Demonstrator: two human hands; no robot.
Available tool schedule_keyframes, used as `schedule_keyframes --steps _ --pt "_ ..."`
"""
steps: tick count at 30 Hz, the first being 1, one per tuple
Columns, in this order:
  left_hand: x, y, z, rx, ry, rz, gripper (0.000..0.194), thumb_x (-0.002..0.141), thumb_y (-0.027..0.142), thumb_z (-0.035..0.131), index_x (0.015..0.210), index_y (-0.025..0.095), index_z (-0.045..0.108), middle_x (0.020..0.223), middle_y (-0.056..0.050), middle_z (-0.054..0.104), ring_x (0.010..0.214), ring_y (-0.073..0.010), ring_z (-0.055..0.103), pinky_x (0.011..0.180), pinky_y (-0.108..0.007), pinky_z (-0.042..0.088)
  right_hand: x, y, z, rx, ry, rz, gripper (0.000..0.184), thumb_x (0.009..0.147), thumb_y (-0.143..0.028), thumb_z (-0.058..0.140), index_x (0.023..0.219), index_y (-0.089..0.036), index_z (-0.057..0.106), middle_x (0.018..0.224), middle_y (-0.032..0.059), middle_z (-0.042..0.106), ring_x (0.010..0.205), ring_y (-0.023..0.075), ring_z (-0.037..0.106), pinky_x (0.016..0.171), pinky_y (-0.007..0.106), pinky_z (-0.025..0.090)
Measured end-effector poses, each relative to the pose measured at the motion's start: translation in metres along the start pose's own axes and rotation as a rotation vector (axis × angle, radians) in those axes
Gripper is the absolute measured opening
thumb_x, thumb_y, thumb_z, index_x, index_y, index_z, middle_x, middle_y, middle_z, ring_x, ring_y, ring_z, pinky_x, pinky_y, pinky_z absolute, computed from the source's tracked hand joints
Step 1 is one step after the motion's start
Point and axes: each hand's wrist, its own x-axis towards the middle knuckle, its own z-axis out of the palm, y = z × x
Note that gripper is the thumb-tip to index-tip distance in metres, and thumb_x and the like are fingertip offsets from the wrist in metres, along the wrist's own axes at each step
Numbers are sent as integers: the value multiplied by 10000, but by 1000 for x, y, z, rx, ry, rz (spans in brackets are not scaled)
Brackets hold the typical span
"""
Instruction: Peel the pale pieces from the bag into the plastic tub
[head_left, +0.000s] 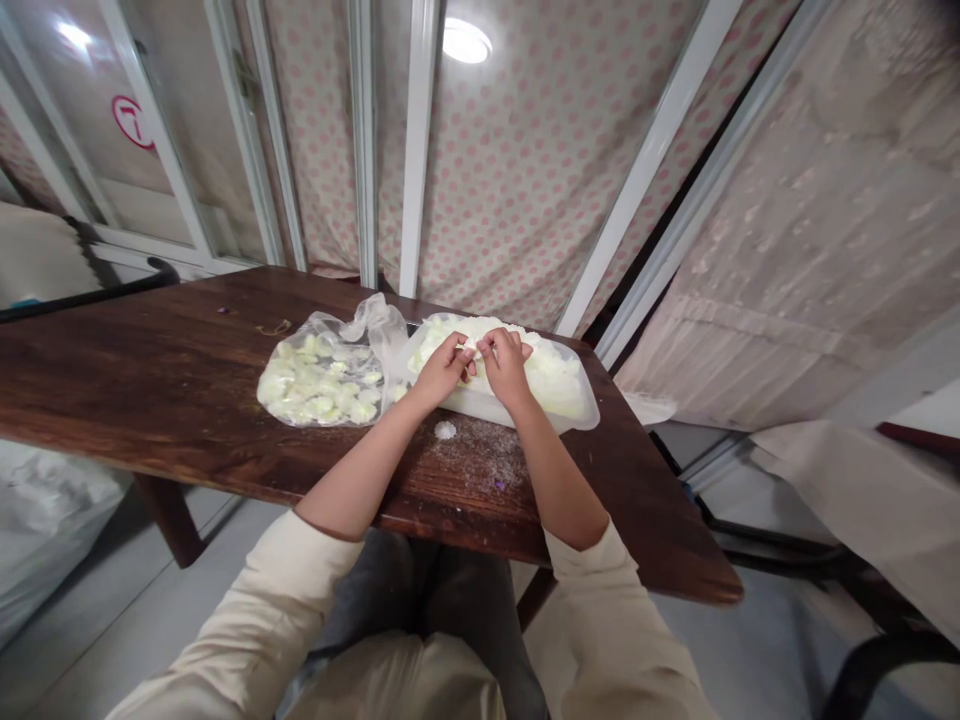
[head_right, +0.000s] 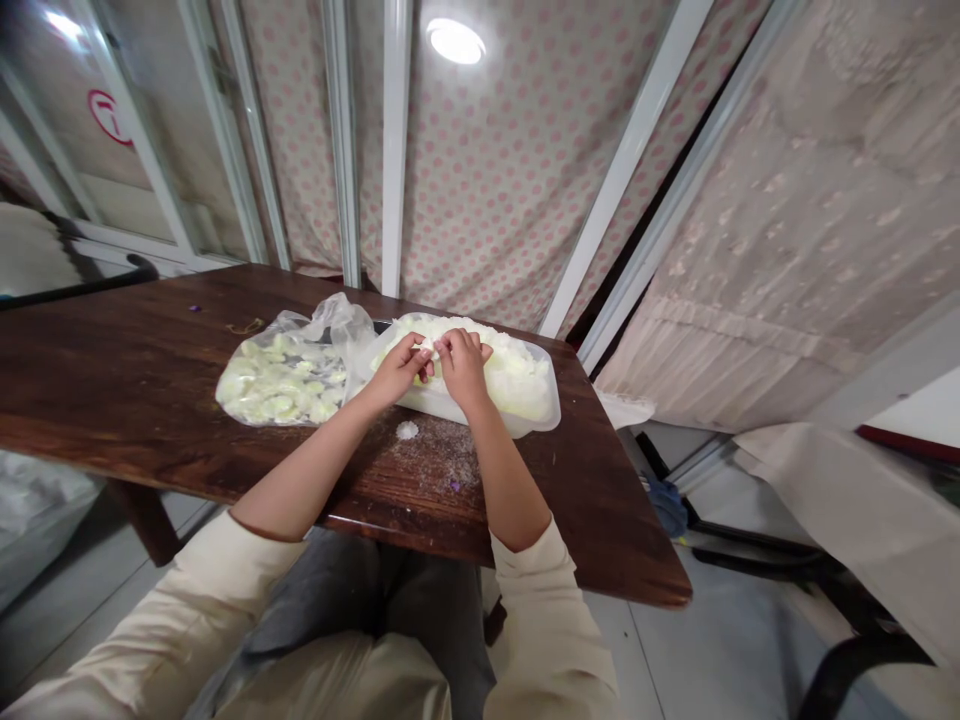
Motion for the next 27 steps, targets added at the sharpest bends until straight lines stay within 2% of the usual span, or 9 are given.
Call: schedule_keyframes --steps 5,9,16,20,22,24,27 --pt "-1 1 2 9 47 -17 229 833 403 411 826 174 418 635 30 519 536 -66 479 565 -209 405 1 3 1 -33 3 2 279 907 -365 296 784 -189 474 809 -8 568 849 135 454 758 283 210" --pt "1 -3 2 36 83 -44 243 826 414 424 797 173 417 652 23 532 525 -65 480 562 -213 399 0 -1 0 -144 -5 -9 295 911 -342 291 770 -188 499 801 14 584 847 156 451 743 304 195" --pt "2 -10 2 100 71 -17 227 837 400 406 784 180 408 661 30 530 518 -63 483 573 -220 400 -4 -7 -1 -277 83 39 315 907 -341 287 797 -188 539 792 63 607 840 199 452 754 337 194" --pt "3 -8 2 22 122 18 213 845 387 392 777 187 367 649 44 479 508 -56 470 546 -208 401 0 5 0 -212 169 223 370 919 -317 208 819 -176 535 696 47 575 772 191 465 736 328 207" --pt "4 -7 1 -37 145 22 206 850 377 384 772 189 349 635 50 455 502 -53 459 527 -200 399 1 9 0 -166 197 295 397 918 -349 186 818 -175 529 728 44 574 788 190 463 745 327 209" --pt "4 -6 1 -55 132 18 199 848 368 391 775 187 350 631 51 457 500 -51 455 521 -197 396 1 9 -1 -125 185 268 402 914 -389 181 856 -187 523 834 47 583 845 191 453 759 325 211" --pt "3 -4 1 -40 71 15 195 841 364 411 787 181 370 637 46 483 501 -52 460 532 -204 397 -1 4 -3 -86 86 102 368 905 -421 214 911 -211 516 955 42 563 907 185 428 770 311 219"
